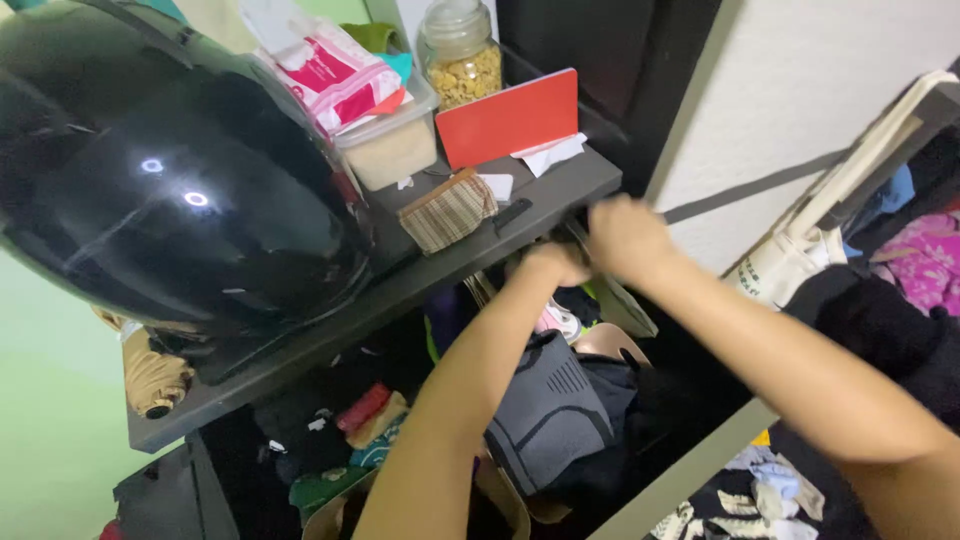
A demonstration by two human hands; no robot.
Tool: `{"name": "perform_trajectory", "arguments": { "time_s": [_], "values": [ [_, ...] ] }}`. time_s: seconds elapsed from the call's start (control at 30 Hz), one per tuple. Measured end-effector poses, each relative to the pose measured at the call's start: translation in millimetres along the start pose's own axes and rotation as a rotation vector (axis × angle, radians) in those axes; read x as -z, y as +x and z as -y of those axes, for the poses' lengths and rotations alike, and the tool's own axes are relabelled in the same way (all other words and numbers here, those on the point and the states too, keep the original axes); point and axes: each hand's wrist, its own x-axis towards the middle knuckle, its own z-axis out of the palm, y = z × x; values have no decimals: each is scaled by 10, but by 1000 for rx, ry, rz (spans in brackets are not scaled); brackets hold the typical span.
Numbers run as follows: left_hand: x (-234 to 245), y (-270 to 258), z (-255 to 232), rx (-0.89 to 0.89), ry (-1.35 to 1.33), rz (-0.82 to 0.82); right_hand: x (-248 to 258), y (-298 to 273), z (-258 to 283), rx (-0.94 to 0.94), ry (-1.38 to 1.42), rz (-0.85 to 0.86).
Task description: Sort various items of clothing from a pile and organize them into drawers.
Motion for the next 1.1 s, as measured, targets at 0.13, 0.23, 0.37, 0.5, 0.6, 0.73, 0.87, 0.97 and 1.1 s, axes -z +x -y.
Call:
{"name": "perform_trajectory", "arguments": {
  "time_s": [0.13, 0.23, 0.37, 0.5, 0.6, 0.73, 0.87, 0.97, 1.1],
  "values": [
    [457, -619, -334, 71, -265, 66, 741, 731, -9, 299, 130, -493],
    [413, -620, -382, 146, -267, -3, 693, 1386, -34, 502, 106, -743],
    [322, -636, -345, 253, -136, -139, 519, 1612, -14, 415, -49, -590],
    [283, -650, -276, 285, -89, -155, 729, 1228, -90, 264, 70, -515],
    [294, -774, -317, 279, 2, -294, 1073, 585, -342, 208, 120, -627],
    [467, -1041, -501, 157, 111, -474, 1337, -439, -674, 74, 212, -456],
    [333, -870, -438, -110, 186, -631, 1078, -998, -870, -13, 261, -84],
    [206, -750, -403, -152, 162, -589, 800, -1250, -832, -55, 211, 32],
    [-6, -406, -292, -38, 88, -551, 368, -1401, -707, -136, 91, 43]
  ]
}}
